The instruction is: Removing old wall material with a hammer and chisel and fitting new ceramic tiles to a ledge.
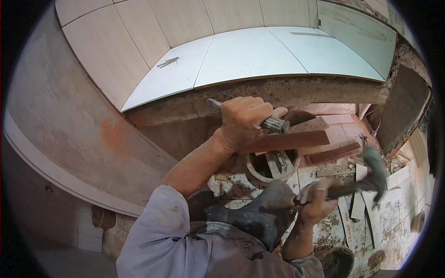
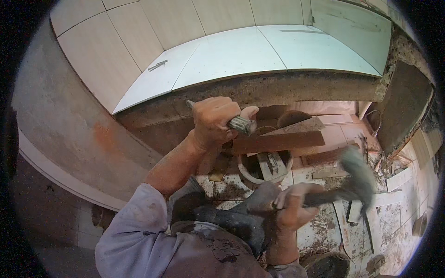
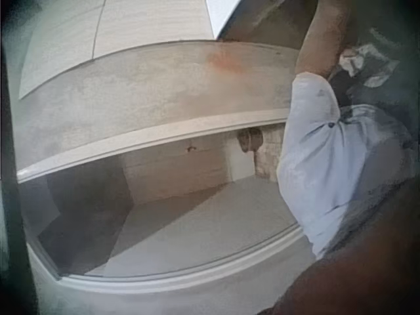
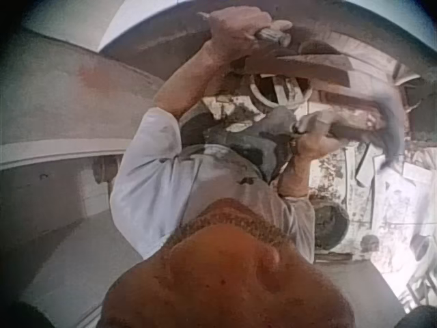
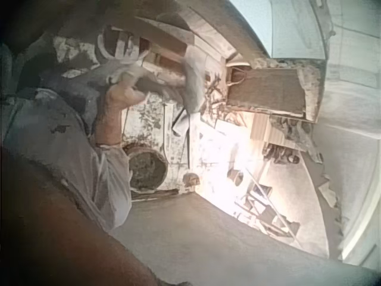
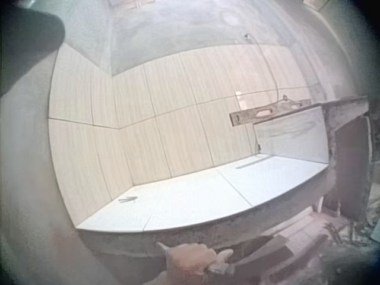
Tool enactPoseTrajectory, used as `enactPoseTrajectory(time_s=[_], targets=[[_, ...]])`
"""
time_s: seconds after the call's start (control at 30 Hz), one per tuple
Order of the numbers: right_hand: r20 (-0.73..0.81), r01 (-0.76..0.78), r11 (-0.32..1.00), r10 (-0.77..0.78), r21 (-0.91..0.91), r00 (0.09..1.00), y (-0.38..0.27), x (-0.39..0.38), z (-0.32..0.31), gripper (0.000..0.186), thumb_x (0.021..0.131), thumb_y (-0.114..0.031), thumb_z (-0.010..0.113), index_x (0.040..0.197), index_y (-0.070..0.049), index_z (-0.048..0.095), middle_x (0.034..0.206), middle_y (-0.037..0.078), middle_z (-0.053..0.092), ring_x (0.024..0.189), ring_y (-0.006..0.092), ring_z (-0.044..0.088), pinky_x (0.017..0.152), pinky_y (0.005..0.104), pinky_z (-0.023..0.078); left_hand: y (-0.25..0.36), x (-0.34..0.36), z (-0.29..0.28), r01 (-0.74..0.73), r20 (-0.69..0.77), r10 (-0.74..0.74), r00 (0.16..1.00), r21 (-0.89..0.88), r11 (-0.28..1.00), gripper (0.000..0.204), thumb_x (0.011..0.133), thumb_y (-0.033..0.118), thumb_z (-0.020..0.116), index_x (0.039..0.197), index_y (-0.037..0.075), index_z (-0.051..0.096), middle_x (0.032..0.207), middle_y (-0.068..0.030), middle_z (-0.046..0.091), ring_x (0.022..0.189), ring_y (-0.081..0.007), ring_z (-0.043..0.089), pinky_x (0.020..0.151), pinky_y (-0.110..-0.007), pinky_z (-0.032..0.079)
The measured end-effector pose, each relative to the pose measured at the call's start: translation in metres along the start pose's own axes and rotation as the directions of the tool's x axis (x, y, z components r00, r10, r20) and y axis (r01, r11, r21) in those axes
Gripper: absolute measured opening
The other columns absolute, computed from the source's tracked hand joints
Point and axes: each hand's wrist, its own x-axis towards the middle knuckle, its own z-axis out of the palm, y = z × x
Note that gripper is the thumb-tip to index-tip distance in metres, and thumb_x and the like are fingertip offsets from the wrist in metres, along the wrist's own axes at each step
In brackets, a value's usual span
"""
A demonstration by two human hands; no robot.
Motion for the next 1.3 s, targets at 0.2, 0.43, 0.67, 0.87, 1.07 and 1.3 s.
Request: enactPoseTrajectory(time_s=[0.2,0.43,0.67,0.87,1.07,1.3], targets=[[-0.117,-0.262,0.803,0.236,-0.536,0.965,0.003,-0.004,0.000,0.020,0.088,-0.015,0.057,0.101,0.000,0.055,0.078,0.011,0.060,0.074,0.0179,0.057,0.070,0.0275,0.046,-0.008,-0.003,0.000,-0.026,-0.095,0.029,0.995,0.031,0.999,0.039,0.074,0.023,0.072,0.051,0.012,0.043,0.047,-0.0045,0.041,0.040,-0.0207,0.045,0.039,-0.033,0.035],[0.027,-0.048,0.908,0.040,0.417,0.999,0.005,-0.004,0.001,0.021,0.086,-0.017,0.061,0.096,0.001,0.053,0.069,0.008,0.055,0.066,0.0199,0.058,0.064,0.0287,0.046,-0.007,-0.005,-0.005,-0.018,-0.036,0.018,0.999,0.013,1.000,0.041,0.073,0.021,0.074,0.049,0.012,0.042,0.046,-0.0048,0.040,0.039,-0.0207,0.043,0.038,-0.033,0.033],[0.007,-0.058,0.990,0.060,-0.131,0.998,0.000,-0.009,0.013,0.022,0.083,-0.007,0.058,0.102,-0.001,0.047,0.073,0.007,0.052,0.054,0.0097,0.047,0.050,0.0214,0.043,-0.011,-0.008,-0.011,-0.052,-0.056,0.047,0.997,-0.081,0.995,0.042,0.072,0.021,0.076,0.049,0.011,0.042,0.045,-0.0051,0.038,0.038,-0.0207,0.041,0.037,-0.033,0.032],[0.149,0.129,0.846,-0.059,-0.517,0.987,0.010,-0.010,0.011,0.008,0.085,-0.006,0.055,0.090,-0.003,0.050,0.076,0.008,0.054,0.054,0.0085,0.046,0.052,0.0256,0.043,-0.012,-0.009,-0.008,-0.032,-0.022,0.030,0.999,-0.079,0.996,0.042,0.072,0.023,0.076,0.050,0.012,0.041,0.046,-0.0044,0.038,0.039,-0.0206,0.042,0.038,-0.032,0.033],[-0.195,-0.155,0.988,0.149,-0.013,0.969,0.004,-0.011,0.020,0.018,0.086,-0.017,0.058,0.091,-0.003,0.048,0.063,0.002,0.050,0.049,0.0075,0.044,0.046,0.0234,0.037,-0.016,-0.012,-0.015,-0.037,-0.026,0.038,0.999,0.016,0.999,0.042,0.070,0.022,0.076,0.049,0.012,0.041,0.046,-0.0043,0.038,0.039,-0.0202,0.042,0.038,-0.031,0.033],[-0.112,-0.385,0.841,0.371,-0.381,0.922,0.021,-0.021,0.025,0.020,0.083,-0.011,0.062,0.094,-0.003,0.047,0.074,0.002,0.052,0.059,0.0069,0.047,0.052,0.0214,0.039,-0.009,-0.010,-0.022,-0.031,-0.030,0.028,0.999,-0.092,0.995,0.040,0.070,0.016,0.075,0.049,0.012,0.040,0.045,-0.0044,0.039,0.038,-0.0196,0.042,0.037,-0.031,0.032]])
